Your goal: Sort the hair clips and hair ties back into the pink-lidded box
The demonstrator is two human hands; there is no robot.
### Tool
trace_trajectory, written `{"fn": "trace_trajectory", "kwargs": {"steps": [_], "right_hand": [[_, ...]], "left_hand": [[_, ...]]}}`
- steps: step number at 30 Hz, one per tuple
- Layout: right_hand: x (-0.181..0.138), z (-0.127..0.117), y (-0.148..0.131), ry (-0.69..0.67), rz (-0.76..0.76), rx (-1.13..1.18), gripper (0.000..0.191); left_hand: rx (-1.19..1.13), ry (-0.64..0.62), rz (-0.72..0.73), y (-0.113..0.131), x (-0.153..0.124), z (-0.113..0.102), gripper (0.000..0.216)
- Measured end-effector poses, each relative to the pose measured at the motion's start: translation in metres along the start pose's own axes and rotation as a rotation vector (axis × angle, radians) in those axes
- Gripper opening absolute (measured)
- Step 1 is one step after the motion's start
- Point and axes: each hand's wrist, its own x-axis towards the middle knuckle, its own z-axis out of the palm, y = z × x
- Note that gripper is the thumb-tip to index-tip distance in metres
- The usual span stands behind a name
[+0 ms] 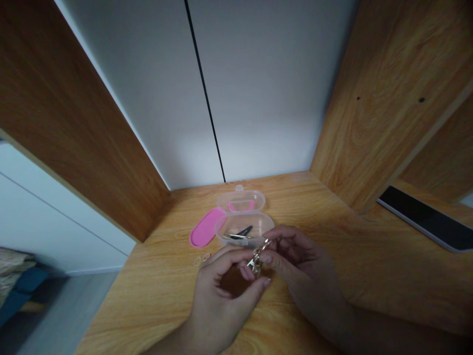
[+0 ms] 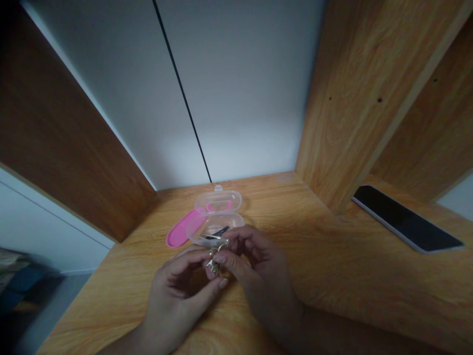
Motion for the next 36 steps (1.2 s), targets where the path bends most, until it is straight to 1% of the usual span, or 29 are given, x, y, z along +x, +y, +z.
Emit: {"fn": "trace_trajectory", "kwargs": {"steps": [2,3,6,8,10,13,15,17,19,22,24,27,29,30,31,32,34,35,36], "right_hand": [[-0.001,0.0,0.001,-0.022,0.009,0.02,0.026],[-0.002,-0.001,0.001,-0.046,0.017,0.009,0.025],[-0.004,-0.004,0.003,-0.102,0.004,-0.091,0.014],[-0.005,-0.005,0.004,-0.078,-0.048,-0.135,0.021],[-0.006,-0.006,0.004,-0.05,-0.104,-0.153,0.027],[-0.007,-0.005,0.004,-0.06,-0.131,-0.175,0.019],[-0.008,-0.005,0.003,-0.073,-0.135,-0.187,0.014],[-0.008,-0.004,0.003,-0.073,-0.149,-0.206,0.012],[-0.008,-0.004,0.002,-0.07,-0.164,-0.229,0.012],[-0.009,-0.005,0.001,-0.077,-0.179,-0.247,0.013],[-0.009,-0.005,0.0,-0.087,-0.188,-0.258,0.014],[-0.009,-0.006,-0.002,-0.111,-0.186,-0.279,0.016],[-0.01,-0.006,-0.003,-0.162,-0.163,-0.308,0.02],[-0.01,-0.006,-0.004,-0.202,-0.141,-0.328,0.021],[-0.01,-0.006,-0.005,-0.245,-0.116,-0.349,0.022],[-0.01,-0.005,-0.006,-0.283,-0.092,-0.368,0.023],[-0.01,-0.003,-0.008,-0.337,-0.062,-0.401,0.022],[-0.01,-0.002,-0.009,-0.356,-0.061,-0.417,0.022],[-0.01,-0.001,-0.009,-0.37,-0.067,-0.435,0.022]], "left_hand": [[0.03,0.022,0.014,0.0,0.0,0.0,0.025],[0.033,0.03,0.021,0.0,0.0,0.0,0.024],[0.031,0.041,0.04,-0.002,0.0,-0.001,0.027],[0.043,0.073,0.042,-0.005,-0.001,-0.004,0.03],[0.077,0.136,0.035,-0.009,0.001,-0.008,0.03],[0.162,0.235,0.055,-0.016,0.01,-0.017,0.027],[0.243,0.264,0.077,-0.02,0.018,-0.025,0.026],[0.345,0.237,0.127,-0.024,0.026,-0.032,0.025],[0.435,0.181,0.193,-0.027,0.032,-0.036,0.026],[0.513,0.126,0.236,-0.031,0.034,-0.038,0.026],[0.526,0.127,0.234,-0.031,0.033,-0.035,0.027],[0.531,0.165,0.22,-0.027,0.032,-0.036,0.025],[0.57,0.175,0.247,-0.02,0.034,-0.044,0.02],[0.613,0.157,0.28,-0.016,0.037,-0.051,0.017],[0.669,0.074,0.342,-0.011,0.04,-0.059,0.016],[0.728,-0.057,0.445,-0.005,0.043,-0.068,0.015],[0.86,-0.452,0.548,0.007,0.05,-0.085,0.008],[0.896,-0.624,0.506,0.012,0.053,-0.092,0.007],[0.906,-0.73,0.41,0.017,0.055,-0.097,0.005]]}}
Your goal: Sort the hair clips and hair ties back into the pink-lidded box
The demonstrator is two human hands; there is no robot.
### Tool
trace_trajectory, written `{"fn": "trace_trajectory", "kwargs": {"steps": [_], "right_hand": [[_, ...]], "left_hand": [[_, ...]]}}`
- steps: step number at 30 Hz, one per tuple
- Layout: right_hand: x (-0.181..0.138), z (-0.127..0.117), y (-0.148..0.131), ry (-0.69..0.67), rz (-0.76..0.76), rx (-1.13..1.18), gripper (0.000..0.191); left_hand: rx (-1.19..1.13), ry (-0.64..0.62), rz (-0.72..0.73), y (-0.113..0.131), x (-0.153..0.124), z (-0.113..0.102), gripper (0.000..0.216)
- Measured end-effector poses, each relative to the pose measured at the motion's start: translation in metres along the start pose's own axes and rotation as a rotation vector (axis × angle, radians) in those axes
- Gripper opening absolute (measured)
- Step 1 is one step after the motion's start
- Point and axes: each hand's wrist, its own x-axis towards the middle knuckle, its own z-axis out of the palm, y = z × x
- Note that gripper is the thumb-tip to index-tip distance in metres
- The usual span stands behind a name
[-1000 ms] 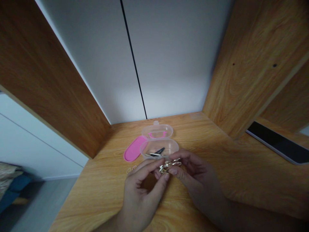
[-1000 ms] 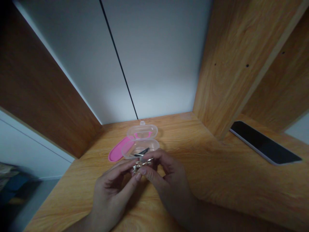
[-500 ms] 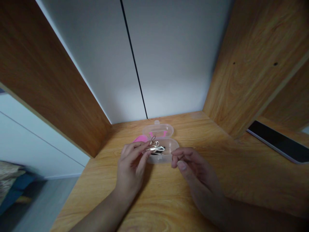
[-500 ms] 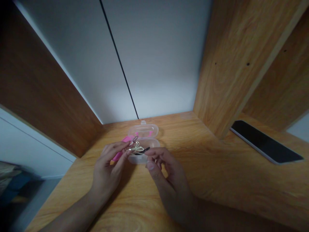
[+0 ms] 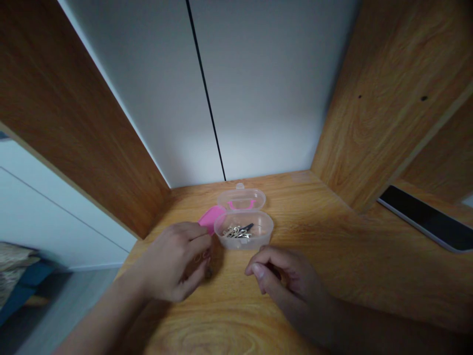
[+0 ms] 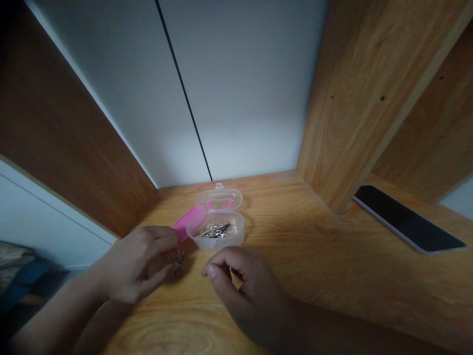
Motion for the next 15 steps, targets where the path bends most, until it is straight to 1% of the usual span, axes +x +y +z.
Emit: {"fn": "trace_trajectory", "kwargs": {"steps": [1,2,3,4,5,6,8,10,11,12,13,15], "right_hand": [[0.0,0.0,-0.001,-0.012,-0.007,-0.021,0.022],[0.001,0.001,-0.002,-0.019,-0.014,-0.04,0.023],[0.001,0.001,-0.002,-0.021,-0.024,-0.057,0.023],[0.001,0.001,-0.002,-0.02,-0.035,-0.07,0.023],[0.001,0.001,-0.001,-0.019,-0.049,-0.082,0.023],[0.0,0.001,-0.001,-0.016,-0.065,-0.093,0.022],[-0.001,0.001,0.001,-0.02,-0.093,-0.108,0.021],[-0.003,0.002,0.002,-0.029,-0.108,-0.11,0.019],[-0.003,0.002,0.002,-0.031,-0.113,-0.107,0.018],[-0.004,0.002,0.002,-0.03,-0.119,-0.104,0.017],[-0.004,0.002,0.001,-0.023,-0.129,-0.098,0.017],[-0.004,0.001,-0.002,0.015,-0.166,-0.084,0.018]], "left_hand": [[-0.015,-0.11,-0.054,-0.001,-0.002,-0.005,0.003],[-0.025,-0.182,-0.118,-0.002,-0.003,-0.008,0.003],[-0.024,-0.225,-0.177,-0.003,-0.003,-0.008,0.005],[-0.008,-0.238,-0.22,-0.005,-0.003,-0.007,0.008],[0.016,-0.222,-0.252,-0.008,-0.003,-0.004,0.011],[0.042,-0.182,-0.272,-0.011,-0.003,0.001,0.014],[0.127,-0.017,-0.366,-0.02,-0.003,0.013,0.027],[0.201,0.128,-0.522,-0.03,-0.004,0.026,0.056],[0.199,0.172,-0.591,-0.034,-0.004,0.032,0.069],[0.166,0.158,-0.622,-0.038,-0.005,0.037,0.076],[0.118,0.14,-0.65,-0.042,-0.005,0.041,0.077],[-0.013,0.17,-0.759,-0.049,-0.006,0.046,0.069]]}}
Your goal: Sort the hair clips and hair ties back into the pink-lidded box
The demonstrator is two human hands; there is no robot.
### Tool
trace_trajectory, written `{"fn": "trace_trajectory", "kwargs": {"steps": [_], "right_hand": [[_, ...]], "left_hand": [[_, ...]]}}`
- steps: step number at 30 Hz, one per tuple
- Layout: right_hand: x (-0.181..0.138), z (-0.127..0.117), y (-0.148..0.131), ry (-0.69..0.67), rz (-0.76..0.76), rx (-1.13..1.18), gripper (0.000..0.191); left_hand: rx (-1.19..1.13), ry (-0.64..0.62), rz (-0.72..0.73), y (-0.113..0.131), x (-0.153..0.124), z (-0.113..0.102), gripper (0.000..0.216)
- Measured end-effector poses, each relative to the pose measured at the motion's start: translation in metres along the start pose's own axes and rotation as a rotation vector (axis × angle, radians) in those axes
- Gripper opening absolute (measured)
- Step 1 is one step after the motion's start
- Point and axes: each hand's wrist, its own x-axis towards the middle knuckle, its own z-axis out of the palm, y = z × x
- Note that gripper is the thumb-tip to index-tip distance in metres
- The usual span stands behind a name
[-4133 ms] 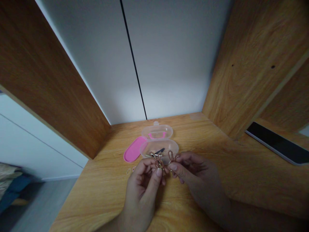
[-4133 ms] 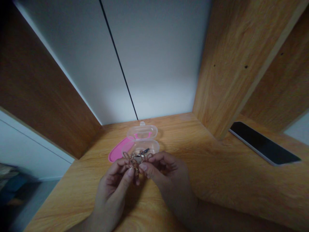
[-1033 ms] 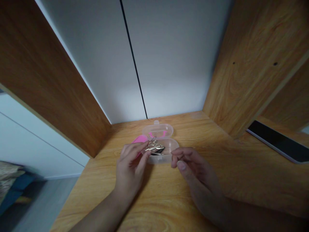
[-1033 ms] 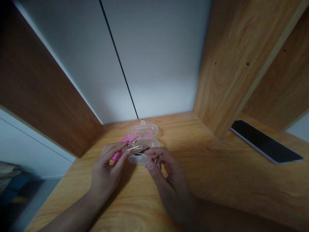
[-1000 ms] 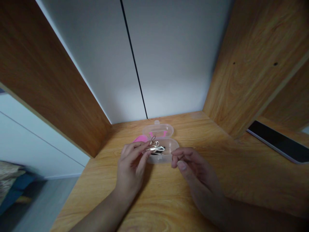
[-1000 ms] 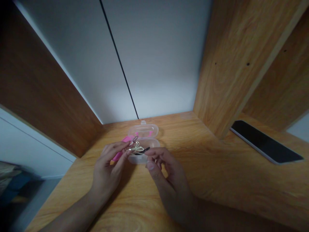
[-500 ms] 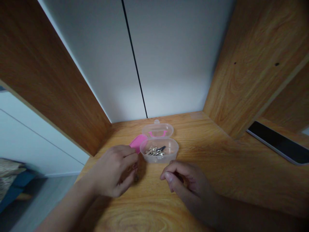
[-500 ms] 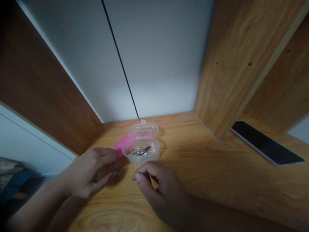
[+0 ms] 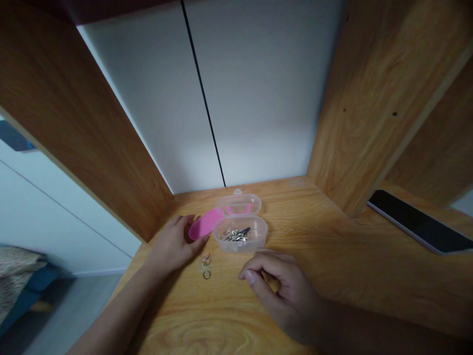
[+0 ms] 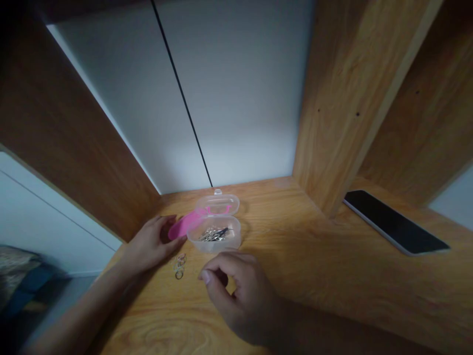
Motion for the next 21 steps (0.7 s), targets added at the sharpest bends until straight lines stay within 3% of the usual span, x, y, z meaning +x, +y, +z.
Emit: {"fn": "trace_trajectory", "kwargs": {"steps": [5,8,10,13,15,17,21], "right_hand": [[0.004,-0.002,0.001,0.235,-0.115,-0.032,0.015],[0.008,0.001,0.012,0.428,-0.028,-0.146,0.026],[0.01,0.003,0.021,0.468,0.078,-0.179,0.042],[0.012,0.005,0.032,0.418,0.21,-0.16,0.053],[0.011,0.005,0.037,0.366,0.246,-0.131,0.051],[0.009,0.005,0.041,0.326,0.261,-0.081,0.05],[0.008,0.007,0.046,0.327,0.29,0.003,0.056]], "left_hand": [[-0.169,0.154,-0.294,-0.012,0.008,0.0,0.063],[-0.173,0.286,-0.384,-0.013,0.009,-0.001,0.062],[-0.244,0.445,-0.376,-0.009,0.007,0.001,0.06],[-0.453,0.712,-0.146,0.003,0.0,0.008,0.054],[-0.538,0.758,0.069,0.014,-0.006,0.014,0.053],[-0.571,0.705,0.228,0.025,-0.012,0.018,0.053],[-0.509,0.409,0.389,0.042,-0.022,0.017,0.038]]}}
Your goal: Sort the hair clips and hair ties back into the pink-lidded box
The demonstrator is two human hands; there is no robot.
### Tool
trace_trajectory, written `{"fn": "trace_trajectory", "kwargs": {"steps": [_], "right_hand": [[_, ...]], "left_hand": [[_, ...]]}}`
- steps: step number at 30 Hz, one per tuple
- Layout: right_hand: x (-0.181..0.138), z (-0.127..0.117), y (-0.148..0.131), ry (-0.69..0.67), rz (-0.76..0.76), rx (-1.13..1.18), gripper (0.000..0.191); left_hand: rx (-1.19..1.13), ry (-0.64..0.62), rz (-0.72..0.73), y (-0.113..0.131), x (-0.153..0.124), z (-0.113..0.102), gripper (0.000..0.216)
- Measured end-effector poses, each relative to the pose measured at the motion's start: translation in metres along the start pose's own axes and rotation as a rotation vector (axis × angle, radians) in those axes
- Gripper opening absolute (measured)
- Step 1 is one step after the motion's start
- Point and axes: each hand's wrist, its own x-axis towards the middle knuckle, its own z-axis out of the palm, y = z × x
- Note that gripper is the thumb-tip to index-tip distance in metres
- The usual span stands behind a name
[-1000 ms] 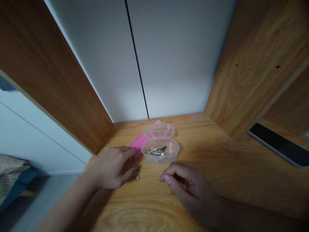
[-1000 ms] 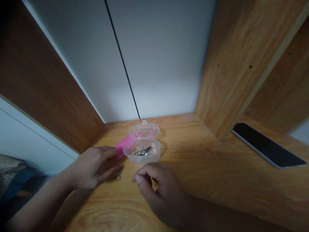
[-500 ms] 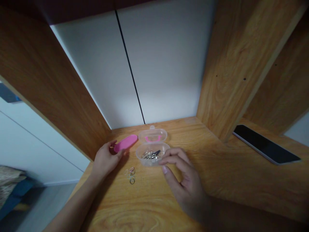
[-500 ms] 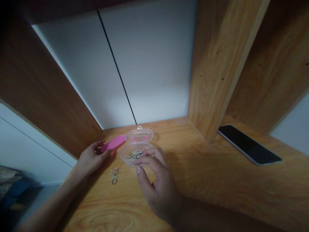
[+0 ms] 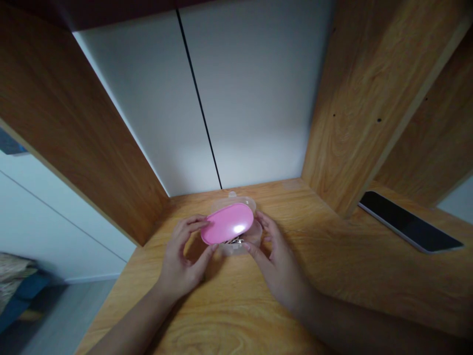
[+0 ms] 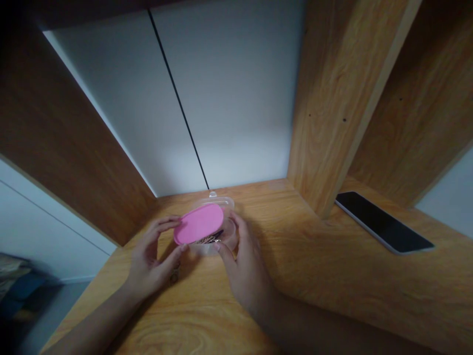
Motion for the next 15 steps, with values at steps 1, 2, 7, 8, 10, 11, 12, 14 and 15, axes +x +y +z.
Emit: {"fn": "trace_trajectory", "kwargs": {"steps": [1,2,7,8,10,11,12,14,15], "right_hand": [[0.0,0.0,0.0,0.004,0.001,0.007,0.058],[0.001,0.0,0.0,0.004,0.002,0.015,0.059],[0.004,-0.002,-0.006,-0.074,-0.038,0.027,0.054],[0.005,-0.003,-0.007,-0.082,-0.052,0.005,0.049],[0.006,-0.004,-0.008,-0.081,-0.061,-0.047,0.044],[0.006,-0.004,-0.008,-0.075,-0.058,-0.066,0.043],[0.007,-0.005,-0.008,-0.074,-0.055,-0.077,0.043],[0.007,-0.005,-0.007,-0.085,-0.065,-0.086,0.042],[0.007,-0.005,-0.007,-0.096,-0.073,-0.093,0.04]], "left_hand": [[0.002,-0.081,-0.006,0.003,0.0,0.0,0.033],[-0.002,-0.134,-0.019,0.005,0.001,0.0,0.029],[0.003,-0.176,-0.019,0.008,0.002,0.001,0.023],[0.017,-0.185,-0.001,0.007,0.002,0.0,0.025],[0.065,-0.213,0.051,0.006,0.003,-0.002,0.029],[0.099,-0.23,0.082,0.005,0.004,-0.004,0.031],[0.134,-0.247,0.113,0.004,0.005,-0.006,0.034],[0.179,-0.277,0.165,0.001,0.006,-0.009,0.039],[0.177,-0.289,0.176,0.0,0.006,-0.01,0.04]]}}
